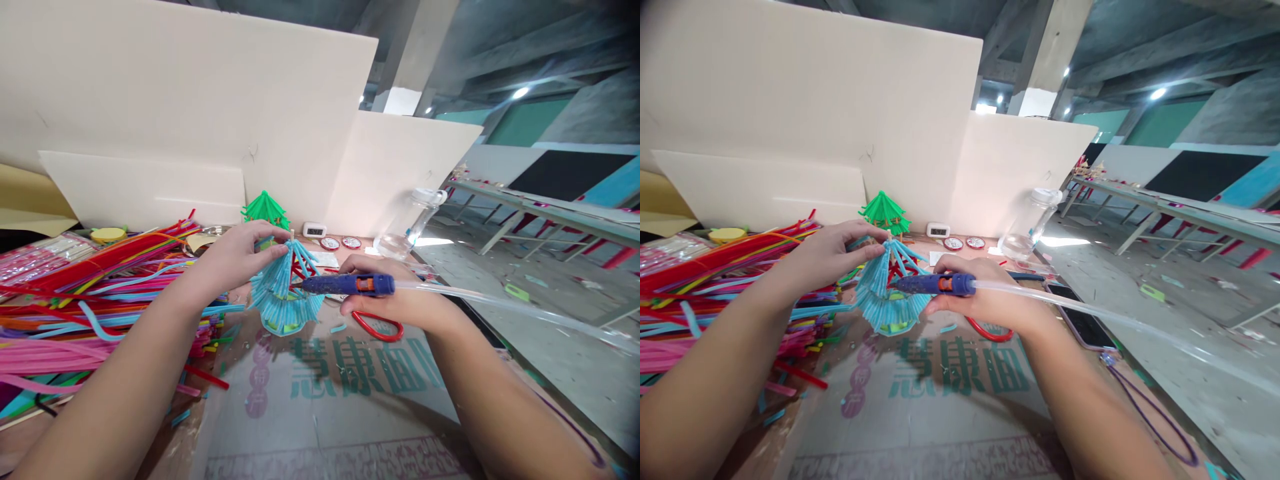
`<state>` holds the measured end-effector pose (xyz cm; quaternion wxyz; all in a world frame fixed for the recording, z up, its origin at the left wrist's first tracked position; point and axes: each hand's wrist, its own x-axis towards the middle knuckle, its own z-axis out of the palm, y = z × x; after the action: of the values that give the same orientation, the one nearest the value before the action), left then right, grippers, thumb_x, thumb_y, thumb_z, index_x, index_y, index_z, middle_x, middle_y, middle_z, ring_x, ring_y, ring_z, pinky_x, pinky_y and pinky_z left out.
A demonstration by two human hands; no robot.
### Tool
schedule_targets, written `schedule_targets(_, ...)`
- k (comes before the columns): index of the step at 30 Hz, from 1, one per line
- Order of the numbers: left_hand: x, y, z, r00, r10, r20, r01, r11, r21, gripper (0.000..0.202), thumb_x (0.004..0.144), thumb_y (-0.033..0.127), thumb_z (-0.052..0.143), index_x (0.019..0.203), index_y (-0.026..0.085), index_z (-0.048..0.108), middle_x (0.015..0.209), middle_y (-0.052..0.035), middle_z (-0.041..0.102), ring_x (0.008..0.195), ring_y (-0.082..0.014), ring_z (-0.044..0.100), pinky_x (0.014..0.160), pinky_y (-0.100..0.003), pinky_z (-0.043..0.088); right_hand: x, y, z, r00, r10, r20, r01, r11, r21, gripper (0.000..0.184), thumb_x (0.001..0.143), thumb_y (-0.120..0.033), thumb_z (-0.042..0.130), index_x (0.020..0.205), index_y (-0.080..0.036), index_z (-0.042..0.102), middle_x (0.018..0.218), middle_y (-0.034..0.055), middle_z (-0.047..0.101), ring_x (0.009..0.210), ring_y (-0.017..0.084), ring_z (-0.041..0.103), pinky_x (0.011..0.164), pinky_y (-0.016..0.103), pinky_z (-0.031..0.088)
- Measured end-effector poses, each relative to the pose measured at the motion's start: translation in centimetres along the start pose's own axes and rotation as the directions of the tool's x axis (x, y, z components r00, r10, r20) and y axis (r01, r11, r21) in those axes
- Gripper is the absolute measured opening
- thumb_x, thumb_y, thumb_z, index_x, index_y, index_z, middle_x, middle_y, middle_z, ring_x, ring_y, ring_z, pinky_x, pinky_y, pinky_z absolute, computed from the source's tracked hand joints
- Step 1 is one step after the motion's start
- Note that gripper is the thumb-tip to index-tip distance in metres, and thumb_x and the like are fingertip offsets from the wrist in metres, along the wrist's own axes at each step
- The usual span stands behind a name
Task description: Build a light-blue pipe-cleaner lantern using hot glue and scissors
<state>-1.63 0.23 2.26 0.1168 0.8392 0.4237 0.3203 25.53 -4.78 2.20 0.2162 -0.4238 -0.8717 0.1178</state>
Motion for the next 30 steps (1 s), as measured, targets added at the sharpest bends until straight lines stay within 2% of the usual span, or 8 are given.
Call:
schedule_targets(11, 0.05, 0.01, 0.02, 1.000, -0.011, 0.000, 0.011, 1.000, -0.015, 0.040, 0.088, 0.047, 0.051, 0.115, 0.023, 0.068, 0.115, -0.0035, 0.069, 0.103, -0.0220, 0.062, 0.088, -0.030, 0.046, -0.09, -0.18, -0.37, 0.999, -0.023, 0.047, 0.023, 1.000, -0.003, 0.043, 0.076, -0.060, 0.070, 0.090, -0.020, 0.061, 0.076, -0.0005, 0.061, 0.069, 0.015, 0.052, 0.059, 0.024, 0.033)
schedule_targets(20, 0.01, 0.00, -0.05, 1.000, -0.001, -0.002, 0.001, 1.000, 0.005, 0.039, 0.089, 0.047, 0.051, 0.115, 0.023, 0.068, 0.112, -0.0028, 0.069, 0.098, -0.0205, 0.062, 0.085, -0.029, 0.046, 0.02, 0.13, -0.25, 1.000, -0.014, 0.004, 0.014, 0.999, 0.049, 0.042, 0.078, -0.057, 0.069, 0.092, -0.019, 0.061, 0.081, 0.0012, 0.061, 0.069, 0.014, 0.052, 0.060, 0.025, 0.034)
schedule_targets(26, 0.02, -0.16, -0.01, 1.000, -0.001, -0.004, 0.001, 1.000, -0.005, 0.039, 0.089, 0.047, 0.051, 0.115, 0.024, 0.068, 0.114, -0.0026, 0.068, 0.101, -0.0209, 0.061, 0.086, -0.029, 0.046, -0.15, -0.18, -0.22, 1.000, -0.006, -0.001, 0.006, 0.999, -0.052, 0.044, 0.075, -0.060, 0.071, 0.092, -0.020, 0.062, 0.080, 0.0005, 0.063, 0.071, 0.015, 0.054, 0.060, 0.025, 0.034)
schedule_targets(30, 0.04, -0.13, -0.06, 1.000, -0.007, 0.000, 0.007, 1.000, 0.000, 0.040, 0.088, 0.048, 0.050, 0.115, 0.024, 0.068, 0.113, -0.0029, 0.069, 0.101, -0.0214, 0.061, 0.087, -0.030, 0.047, -0.39, -0.37, -0.57, 0.997, -0.062, 0.037, 0.064, 0.997, -0.038, 0.046, 0.074, -0.062, 0.070, 0.094, -0.021, 0.064, 0.084, 0.0019, 0.067, 0.077, 0.018, 0.058, 0.066, 0.026, 0.038)
